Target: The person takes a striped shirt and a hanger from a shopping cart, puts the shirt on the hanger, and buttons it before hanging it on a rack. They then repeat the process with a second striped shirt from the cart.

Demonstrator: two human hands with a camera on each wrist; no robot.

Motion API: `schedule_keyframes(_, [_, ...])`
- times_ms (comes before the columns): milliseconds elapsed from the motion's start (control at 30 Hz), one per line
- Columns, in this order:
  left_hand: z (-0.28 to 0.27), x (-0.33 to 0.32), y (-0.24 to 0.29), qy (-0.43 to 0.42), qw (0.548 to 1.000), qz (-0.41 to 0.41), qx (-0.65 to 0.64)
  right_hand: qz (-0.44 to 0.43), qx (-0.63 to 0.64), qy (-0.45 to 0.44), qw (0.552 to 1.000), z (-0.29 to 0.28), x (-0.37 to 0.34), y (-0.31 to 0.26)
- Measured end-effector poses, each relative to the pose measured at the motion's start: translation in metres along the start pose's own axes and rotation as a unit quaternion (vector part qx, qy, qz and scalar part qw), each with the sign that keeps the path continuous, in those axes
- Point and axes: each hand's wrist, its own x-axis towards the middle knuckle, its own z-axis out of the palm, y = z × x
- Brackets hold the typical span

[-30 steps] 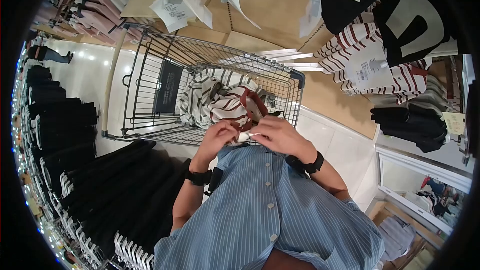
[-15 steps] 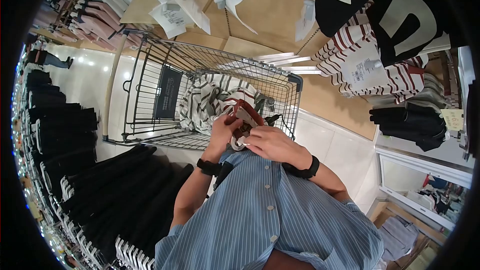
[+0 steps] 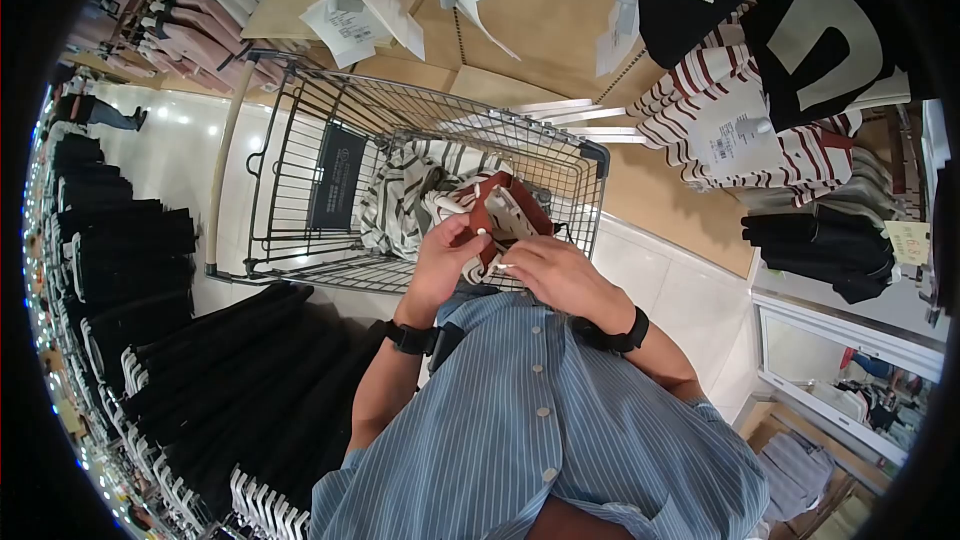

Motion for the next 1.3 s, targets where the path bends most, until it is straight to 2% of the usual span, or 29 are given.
schedule_keyframes(67, [0.01,-0.005,0.012,-0.02,0.998,0.014,0.064,0.008,0.008,0.021,1.0,0.003,-0.001,0.004])
schedule_keyframes(167, [0.019,-0.01,0.011,-0.004,0.985,0.045,0.165,0.015,-0.012,0.07,0.997,0.0,0.005,-0.002])
schedule_keyframes(367, [0.027,-0.014,0.019,0.013,0.967,0.081,0.242,0.036,0.005,0.133,0.99,0.008,0.002,0.007])
schedule_keyframes(600, [0.028,-0.014,0.017,0.004,0.951,0.141,0.276,0.066,0.027,0.131,0.989,0.006,0.005,0.01])
schedule_keyframes(700, [0.03,-0.014,0.023,0.004,0.929,0.169,0.329,0.085,0.034,0.134,0.987,0.007,0.005,0.01])
schedule_keyframes(900, [0.032,-0.013,0.03,-0.004,0.918,0.157,0.365,0.115,0.046,0.125,0.984,0.004,0.008,0.007])
schedule_keyframes(1000, [0.029,-0.012,0.028,-0.014,0.917,0.165,0.364,0.14,0.049,0.099,0.984,0.004,0.009,0.009])
schedule_keyframes(1167, [0.02,-0.008,0.027,-0.021,0.967,0.075,0.241,0.147,0.051,0.104,0.982,0.004,0.01,0.007])
schedule_keyframes(1300, [0.016,-0.009,0.025,-0.007,0.993,0.007,0.12,0.089,0.029,0.127,0.987,0.006,0.01,0.009])
